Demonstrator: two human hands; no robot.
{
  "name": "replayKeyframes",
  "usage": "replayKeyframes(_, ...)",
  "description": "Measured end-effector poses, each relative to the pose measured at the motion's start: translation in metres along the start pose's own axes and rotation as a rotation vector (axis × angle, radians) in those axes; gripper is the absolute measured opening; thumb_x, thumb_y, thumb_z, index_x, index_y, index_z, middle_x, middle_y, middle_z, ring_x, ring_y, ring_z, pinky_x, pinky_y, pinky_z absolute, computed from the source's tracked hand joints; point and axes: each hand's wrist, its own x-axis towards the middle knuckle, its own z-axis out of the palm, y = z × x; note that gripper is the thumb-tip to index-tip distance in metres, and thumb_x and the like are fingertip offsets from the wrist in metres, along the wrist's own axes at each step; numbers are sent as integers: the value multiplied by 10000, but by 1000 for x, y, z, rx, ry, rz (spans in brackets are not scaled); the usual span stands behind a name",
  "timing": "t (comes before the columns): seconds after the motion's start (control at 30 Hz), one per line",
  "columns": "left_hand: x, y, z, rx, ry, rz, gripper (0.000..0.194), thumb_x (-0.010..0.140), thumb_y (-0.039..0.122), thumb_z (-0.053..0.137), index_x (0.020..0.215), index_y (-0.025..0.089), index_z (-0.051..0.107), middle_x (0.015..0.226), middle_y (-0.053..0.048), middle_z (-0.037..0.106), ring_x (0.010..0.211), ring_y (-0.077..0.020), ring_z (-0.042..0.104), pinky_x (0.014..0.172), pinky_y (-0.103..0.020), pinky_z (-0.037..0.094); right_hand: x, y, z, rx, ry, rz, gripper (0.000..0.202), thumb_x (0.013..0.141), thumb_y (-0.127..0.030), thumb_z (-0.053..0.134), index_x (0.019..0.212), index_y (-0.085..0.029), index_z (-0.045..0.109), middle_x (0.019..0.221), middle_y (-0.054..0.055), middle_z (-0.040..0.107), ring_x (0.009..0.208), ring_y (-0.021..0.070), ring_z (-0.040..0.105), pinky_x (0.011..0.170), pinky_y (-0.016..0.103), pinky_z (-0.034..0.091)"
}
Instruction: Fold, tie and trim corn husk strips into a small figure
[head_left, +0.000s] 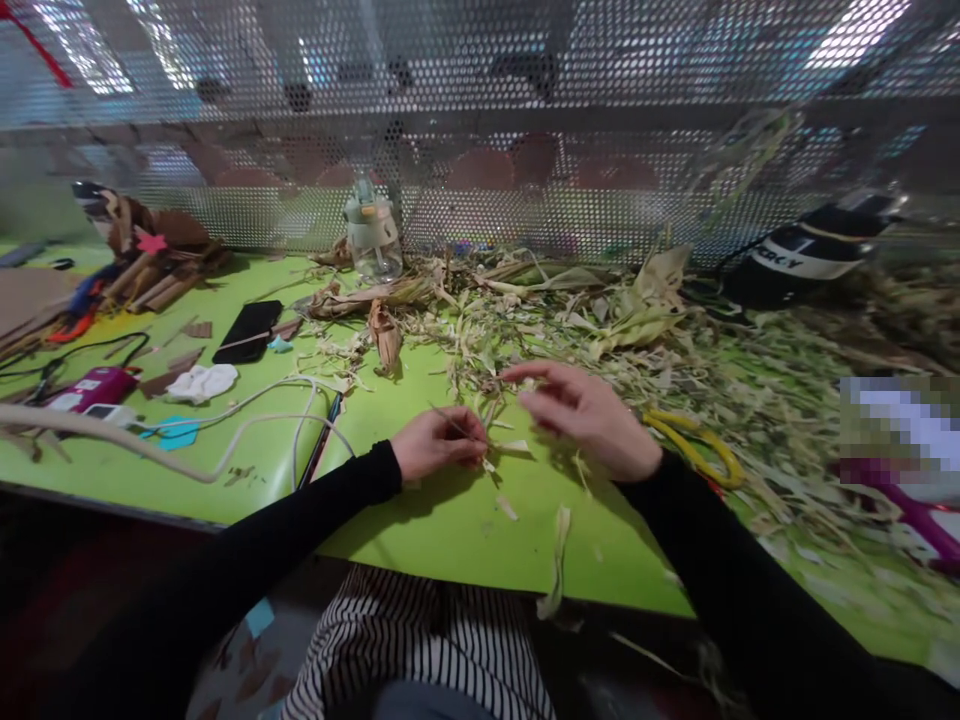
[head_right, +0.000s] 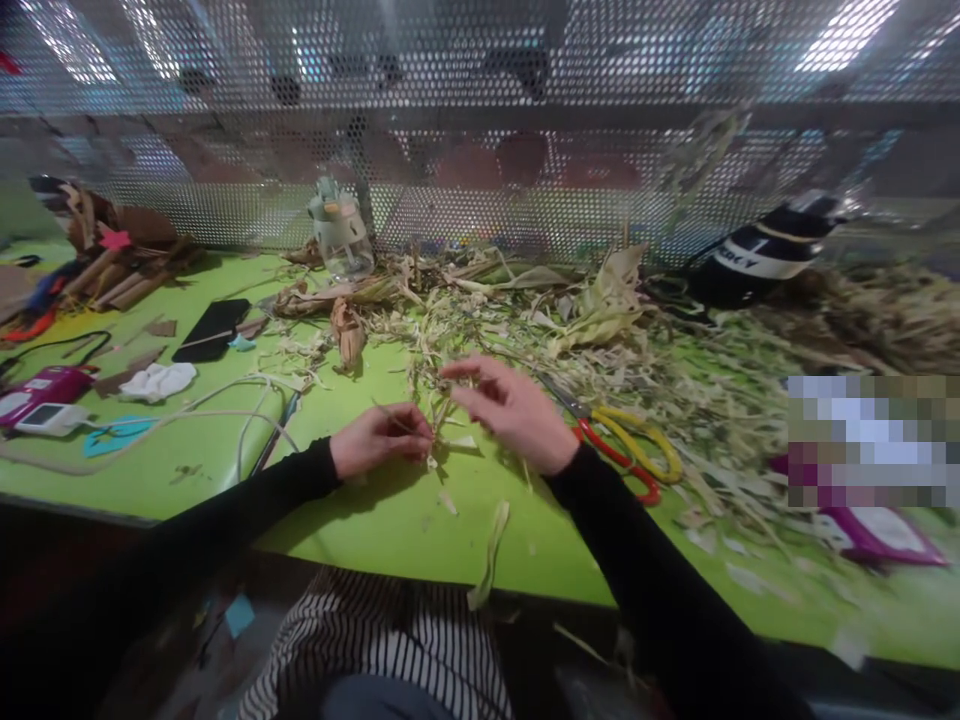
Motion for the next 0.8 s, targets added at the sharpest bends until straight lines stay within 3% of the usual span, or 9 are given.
replayKeyframes(0.1,0,1,0,-47,18,-6,273,672,278,733,727,121,517,603,30,595,539,-70,565,600,-240,469,-5,7,9,-210,-74,-41,238,827,-344,565,968,-197,688,904,60,674,683,152,588,609,285,469)
replayKeyframes(0.23,1,0,0,-104,49,-35,339,629,302,769,697,131,485,582,36,607,517,-69,571,579,-234,471,-10,11,26,-320,1,-125,214,864,-290,516,773,-177,673,749,45,666,685,163,600,632,288,455)
replayKeyframes(0.43,0,-2,-2,-133,69,-71,326,638,274,764,711,127,482,581,30,621,519,-70,586,588,-235,473,-14,12,30,-350,86,-176,196,858,-300,533,953,-180,656,863,66,688,682,162,603,617,286,467)
replayKeyframes(0.57,0,-2,-2,-129,69,-62,318,651,261,755,708,129,471,588,26,627,516,-69,584,580,-231,473,-15,11,32,-423,94,-221,218,886,-283,489,829,-186,676,778,57,687,730,176,610,655,290,459)
replayKeyframes(0.73,0,-2,0,-155,80,-73,325,634,258,765,707,130,475,578,32,627,512,-71,588,582,-236,479,-15,11,35,-409,163,-219,207,860,-301,541,973,-182,666,867,71,697,759,179,612,679,300,462)
replayKeyframes(0.8,0,-3,0,-160,83,-77,331,622,259,773,703,128,480,576,32,629,504,-69,586,574,-231,475,-15,11,36,-406,164,-233,193,869,-296,522,928,-188,672,838,64,697,750,175,610,681,297,457)
